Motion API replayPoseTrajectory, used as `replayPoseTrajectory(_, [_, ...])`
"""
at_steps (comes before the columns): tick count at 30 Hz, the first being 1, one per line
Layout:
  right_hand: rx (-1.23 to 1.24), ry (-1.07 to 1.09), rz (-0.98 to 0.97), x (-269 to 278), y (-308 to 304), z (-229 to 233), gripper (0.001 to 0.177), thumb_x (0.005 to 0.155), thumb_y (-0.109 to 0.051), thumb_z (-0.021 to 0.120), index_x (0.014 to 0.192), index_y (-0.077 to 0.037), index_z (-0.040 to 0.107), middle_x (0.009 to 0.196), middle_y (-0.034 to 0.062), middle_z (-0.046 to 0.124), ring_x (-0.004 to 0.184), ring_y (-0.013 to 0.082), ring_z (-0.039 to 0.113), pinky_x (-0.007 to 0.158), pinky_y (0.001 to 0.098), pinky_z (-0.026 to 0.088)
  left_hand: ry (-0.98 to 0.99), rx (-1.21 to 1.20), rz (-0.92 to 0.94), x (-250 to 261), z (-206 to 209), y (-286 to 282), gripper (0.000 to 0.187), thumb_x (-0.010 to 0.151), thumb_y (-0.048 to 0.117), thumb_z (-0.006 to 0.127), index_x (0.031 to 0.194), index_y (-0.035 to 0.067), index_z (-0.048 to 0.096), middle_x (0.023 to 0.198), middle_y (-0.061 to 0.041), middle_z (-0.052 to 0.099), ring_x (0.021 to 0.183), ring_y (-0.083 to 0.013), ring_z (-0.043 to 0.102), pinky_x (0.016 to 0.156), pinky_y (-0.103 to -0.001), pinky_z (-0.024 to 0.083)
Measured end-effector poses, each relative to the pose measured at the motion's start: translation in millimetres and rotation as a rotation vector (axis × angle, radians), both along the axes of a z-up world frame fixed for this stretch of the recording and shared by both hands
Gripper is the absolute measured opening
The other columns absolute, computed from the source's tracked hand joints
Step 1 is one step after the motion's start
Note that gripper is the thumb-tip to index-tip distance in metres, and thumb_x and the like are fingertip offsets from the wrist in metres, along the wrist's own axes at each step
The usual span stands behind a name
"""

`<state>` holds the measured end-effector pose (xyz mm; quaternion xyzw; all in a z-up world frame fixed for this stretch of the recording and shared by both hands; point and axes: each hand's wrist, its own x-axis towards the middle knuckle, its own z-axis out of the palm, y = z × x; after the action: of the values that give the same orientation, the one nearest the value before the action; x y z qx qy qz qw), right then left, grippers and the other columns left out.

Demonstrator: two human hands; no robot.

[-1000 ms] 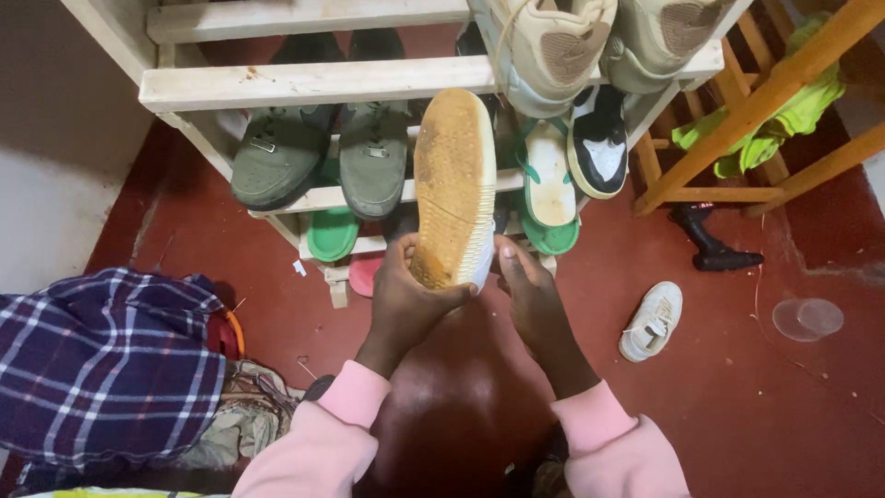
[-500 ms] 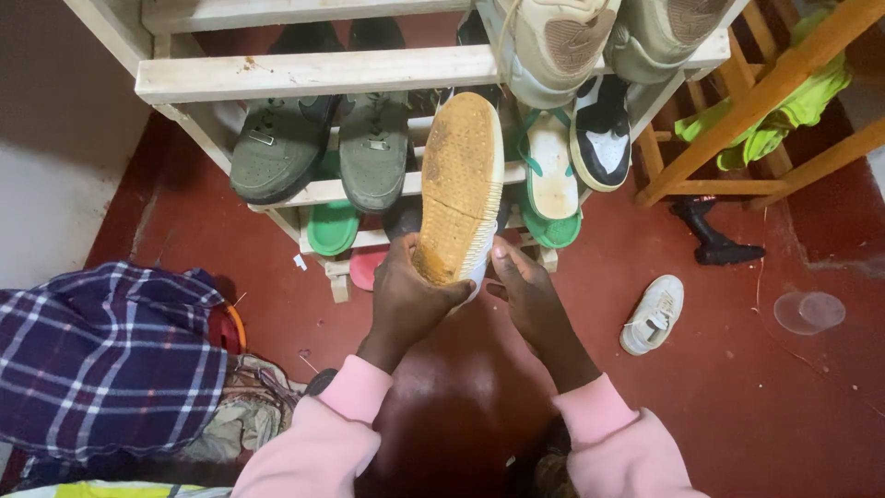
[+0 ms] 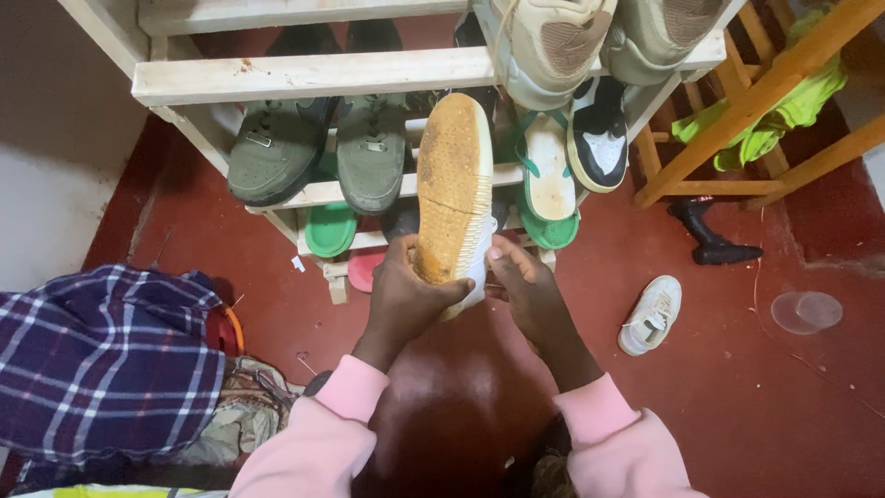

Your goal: The person removes multiple pairs of shoes from a wooden shoe rack, including white sneakers, beige sneakers, black-and-white sneakers, green shoes, and flip-flops. They place each pair on the floor in front of the rack, handling them one at a time.

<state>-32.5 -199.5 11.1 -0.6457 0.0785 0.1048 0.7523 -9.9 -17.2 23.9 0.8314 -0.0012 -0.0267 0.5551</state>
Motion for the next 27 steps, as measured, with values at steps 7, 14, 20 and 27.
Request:
replayPoseTrajectory(7, [0.076,0.018,-0.039,3,-17,-12,0.055,0.094,-0.017,0.057,0.146,0.000,0.052,0.122,0.0085,0.066,0.107,0.0155,0.064,0.094,0.0340,0.049,0.141,-0.433,-0.175,7,-18,0,0.087,0.062,0.007,0.092,0.136,-0.004,0.046,0.126,-0.015,0.068,0.113,-0.0207,0.070,0.096,-0.035,0.060])
replayPoseTrajectory(14, [0.241,0.223,0.111,6,-32,-20,0.064,0.082,-0.009,0.061,0.144,-0.005,0.044,0.118,0.0110,0.068,0.101,0.0231,0.067,0.089,0.0422,0.056,0.158,-0.403,-0.360,11,-26,6,0.096,0.063,0.004,0.091,0.144,-0.002,0.042,0.139,-0.013,0.062,0.129,-0.0202,0.061,0.111,-0.035,0.049])
replayPoseTrajectory(20, [0.323,0.211,0.128,0,-38,-34,0.085,0.086,0.000,0.064,0.151,-0.040,0.027,0.122,0.0109,0.064,0.101,0.0245,0.067,0.091,0.0554,0.060,0.060,-0.165,-0.361,12,-29,9,0.100,0.063,0.013,0.095,0.147,0.003,0.041,0.145,-0.012,0.055,0.136,-0.0218,0.052,0.112,-0.037,0.042])
replayPoseTrajectory(27, [0.291,0.270,-0.117,-1,-26,-20,0.053,0.085,-0.005,0.068,0.134,-0.014,0.049,0.111,0.0038,0.064,0.088,0.0164,0.064,0.074,0.0449,0.063,-0.126,0.164,-0.163,6,-41,-7,0.074,0.071,0.025,0.091,0.135,0.007,0.059,0.126,-0.013,0.065,0.117,-0.0264,0.064,0.100,-0.037,0.051])
